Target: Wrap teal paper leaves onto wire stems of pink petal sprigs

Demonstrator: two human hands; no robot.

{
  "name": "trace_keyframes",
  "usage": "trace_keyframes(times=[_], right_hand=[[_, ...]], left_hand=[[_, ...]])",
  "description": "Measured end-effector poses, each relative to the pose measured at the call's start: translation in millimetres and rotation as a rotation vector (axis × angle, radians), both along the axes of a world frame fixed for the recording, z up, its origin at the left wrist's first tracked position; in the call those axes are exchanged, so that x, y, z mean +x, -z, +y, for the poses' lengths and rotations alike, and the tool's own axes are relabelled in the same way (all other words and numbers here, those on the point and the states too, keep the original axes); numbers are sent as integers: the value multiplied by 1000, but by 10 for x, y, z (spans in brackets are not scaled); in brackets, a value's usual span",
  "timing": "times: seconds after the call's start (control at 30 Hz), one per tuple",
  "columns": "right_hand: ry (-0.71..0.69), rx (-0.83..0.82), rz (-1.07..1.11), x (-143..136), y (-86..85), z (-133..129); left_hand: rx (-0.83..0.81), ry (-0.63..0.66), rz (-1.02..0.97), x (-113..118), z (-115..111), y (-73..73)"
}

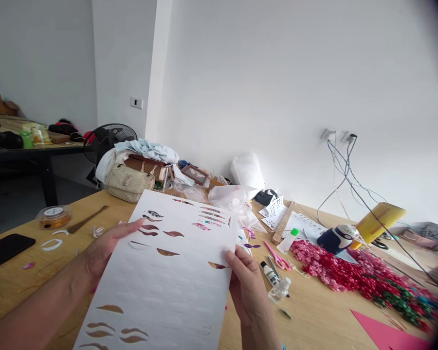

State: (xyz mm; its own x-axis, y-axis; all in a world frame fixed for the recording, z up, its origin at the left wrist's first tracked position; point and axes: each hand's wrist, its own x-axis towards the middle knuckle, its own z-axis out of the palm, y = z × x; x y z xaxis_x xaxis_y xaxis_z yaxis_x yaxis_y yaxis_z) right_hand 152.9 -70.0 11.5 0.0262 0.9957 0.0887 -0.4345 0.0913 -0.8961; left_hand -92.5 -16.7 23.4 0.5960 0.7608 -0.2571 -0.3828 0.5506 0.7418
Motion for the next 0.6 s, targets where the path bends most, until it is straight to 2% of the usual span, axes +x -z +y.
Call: trace_keyframes(times=[0.1, 0.27, 0.4, 0.53, 0.6], right_hand=[[45, -12, 53, -38, -12, -8], [129, -1, 137, -47, -46, -22], [92, -52, 173, -20, -28, -26], [151, -107, 220, -12, 8, -15], [182, -128, 244, -22, 14, -5]], left_hand=[[-74, -28, -52, -8, 17, 43], [-105, -25, -53, -40, 16, 103], [-80, -19, -30, -31, -10, 69], [-50, -15, -5, 1, -40, 16], [-7, -73, 9, 5, -50, 6]])
